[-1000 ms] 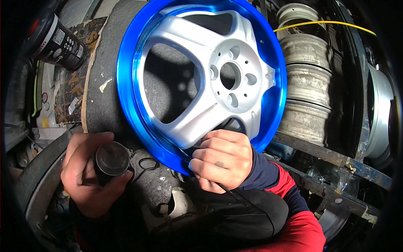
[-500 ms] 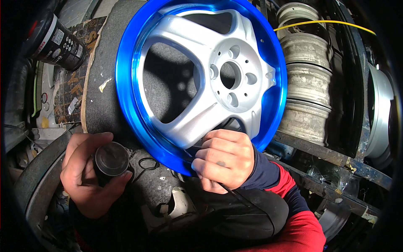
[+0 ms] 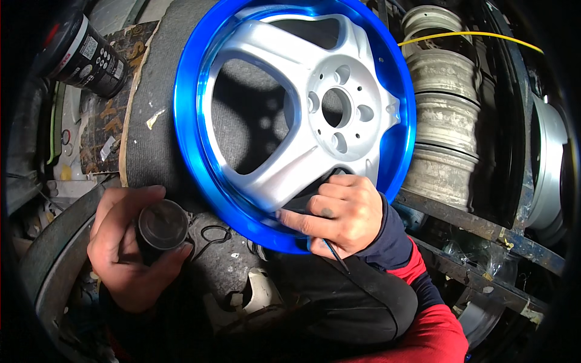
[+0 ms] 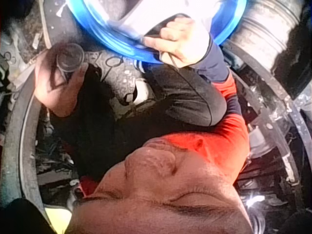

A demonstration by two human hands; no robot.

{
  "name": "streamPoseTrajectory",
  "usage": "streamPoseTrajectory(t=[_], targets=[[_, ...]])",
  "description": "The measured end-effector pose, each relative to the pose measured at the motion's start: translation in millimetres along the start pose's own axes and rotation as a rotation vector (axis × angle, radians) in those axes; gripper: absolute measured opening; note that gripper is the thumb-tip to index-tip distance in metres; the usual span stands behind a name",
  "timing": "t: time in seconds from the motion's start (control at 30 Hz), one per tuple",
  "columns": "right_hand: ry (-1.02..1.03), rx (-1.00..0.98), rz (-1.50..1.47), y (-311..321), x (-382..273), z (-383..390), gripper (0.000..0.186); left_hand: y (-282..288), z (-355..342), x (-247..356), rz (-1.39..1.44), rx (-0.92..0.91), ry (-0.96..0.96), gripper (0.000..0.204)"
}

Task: The person applies paint to the outer edge of a car rim using a small brush after dipping the brush into a small container of silver paint.

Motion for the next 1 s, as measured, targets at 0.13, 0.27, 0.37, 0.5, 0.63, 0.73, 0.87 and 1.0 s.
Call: streamPoseTrajectory(t=[0.13,0.27,0.37,0.5,0.63,0.73,0.87,1.0], targets=[[0.028,-0.017,0.020,-2.5,0.5,-2.3,0.051,-0.5,-0.1,-1.3,-0.004,0.001,-0.011,0.062],[0.054,-0.059,0.100,-3.1,-2.5,-7.6,0.051,-0.6,0.7,-1.8,0.036,0.003,-0.014,0.062],[0.047,-0.074,0.193,-4.6,-5.9,-8.8,0.050,-1.1,0.8,-1.9,0.044,-0.002,-0.002,0.063],[0.052,-0.122,0.292,0.8,-11.7,-12.0,0.042,-0.1,2.4,-2.5,0.056,0.002,0.012,0.063],[0.094,-0.023,0.057,21.3,-2.0,-6.2,0.029,3.3,3.1,-1.6,0.053,0.000,-0.021,0.063],[-0.076,0.063,0.020,40.4,-3.1,3.8,0.031,-2.2,1.3,-3.6,0.067,-0.005,0.027,0.063],[-0.166,0.273,-0.036,51.5,-11.4,10.4,0.028,-10.4,3.3,-4.4,0.240,0.050,0.055,0.062],[-0.218,0.564,-0.279,44.5,-15.7,11.7,0.010,-13.0,0.1,-1.3,0.231,0.039,0.090,0.058]])
Point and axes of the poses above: each hand's wrist, its own z-axis away from the middle knuckle, its own y-axis out of the back of the hand, x = y × z, the point moved 2 cm from there along -z, towards the middle knuckle, and after that the axes turned 4 degrees about -x, right-handed, at the moved point
